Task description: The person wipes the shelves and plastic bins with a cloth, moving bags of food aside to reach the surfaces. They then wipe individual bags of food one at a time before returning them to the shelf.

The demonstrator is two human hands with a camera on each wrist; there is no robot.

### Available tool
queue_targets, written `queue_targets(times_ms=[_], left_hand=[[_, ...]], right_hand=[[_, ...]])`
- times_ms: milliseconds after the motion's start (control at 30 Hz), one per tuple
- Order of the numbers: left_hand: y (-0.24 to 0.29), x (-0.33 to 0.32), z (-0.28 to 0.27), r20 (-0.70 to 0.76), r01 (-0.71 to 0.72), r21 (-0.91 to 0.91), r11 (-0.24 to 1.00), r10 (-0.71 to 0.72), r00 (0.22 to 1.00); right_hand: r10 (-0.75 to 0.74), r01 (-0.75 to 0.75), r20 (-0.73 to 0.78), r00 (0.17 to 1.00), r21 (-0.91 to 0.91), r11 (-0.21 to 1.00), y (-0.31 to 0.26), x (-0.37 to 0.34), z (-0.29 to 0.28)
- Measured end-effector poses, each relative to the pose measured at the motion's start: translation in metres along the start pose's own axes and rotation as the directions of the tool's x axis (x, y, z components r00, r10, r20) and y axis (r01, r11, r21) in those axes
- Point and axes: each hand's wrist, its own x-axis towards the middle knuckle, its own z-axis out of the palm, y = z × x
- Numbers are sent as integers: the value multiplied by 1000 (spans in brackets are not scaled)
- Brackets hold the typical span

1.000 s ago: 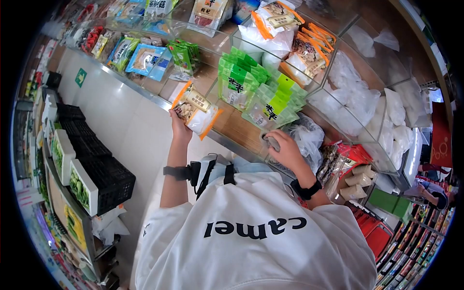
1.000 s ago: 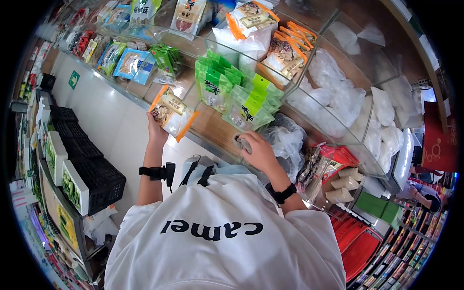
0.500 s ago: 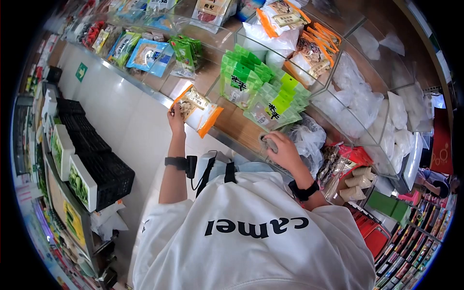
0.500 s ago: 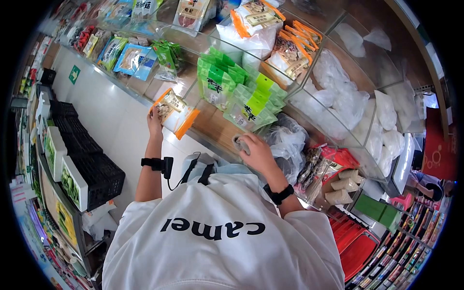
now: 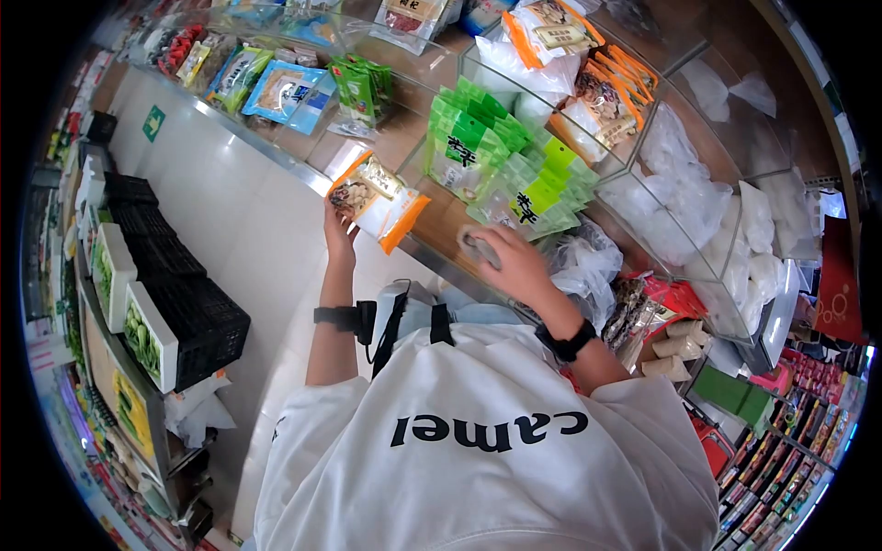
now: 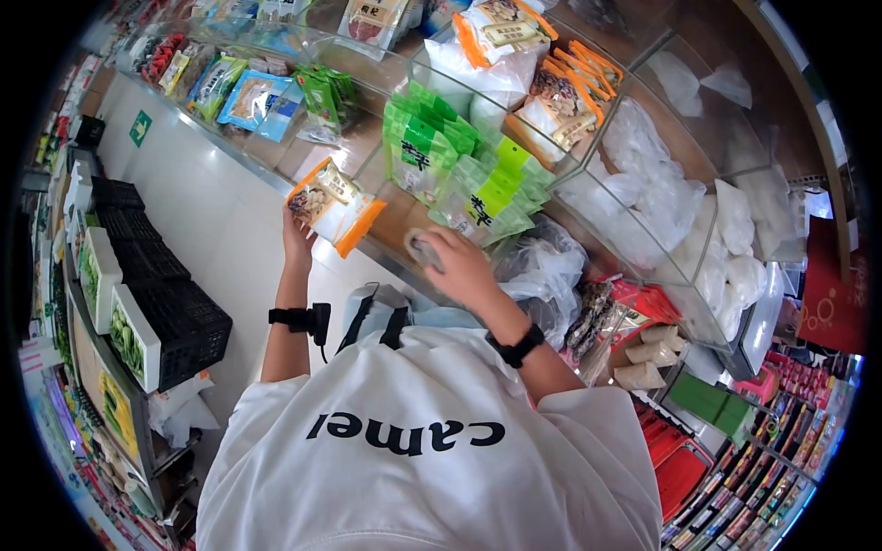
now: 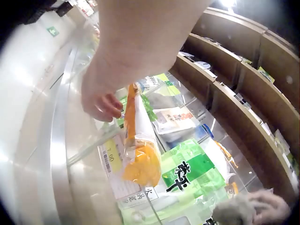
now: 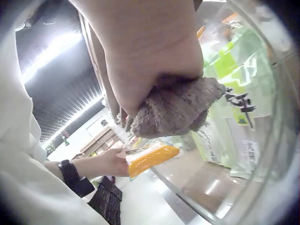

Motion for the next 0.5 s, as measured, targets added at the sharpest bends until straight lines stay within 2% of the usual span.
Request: queue_targets(times_ms=[100,167,300,367,400,467,500], left_hand=[[-2,-10,5,20,60,-44,997,-59,998],[-1,-15,5,43,62,-48,997,-60,997],[3,-17,2,76,56,-53,997,-52,996],[2,-13,-3,86,50,-55,997,-46,995],[1,-11,-6,97,45,-57,997,-39,994],[-3,-6,-12,104,39,-59,997,-33,994],[-6,-4,-15,102,28,-66,997,-21,995]], right_hand=[[-151,151,-9,988,60,987,-29,39,22],[-242,242,-32,970,4,970,-48,64,45],[-316,316,-1,949,-41,948,-66,116,88],[-462,451,-18,887,-185,873,-58,132,114],[-463,452,-17,886,-185,873,-54,132,121],[-493,484,72,867,-351,801,-48,133,136],[-494,487,74,866,-349,801,-50,132,134]])
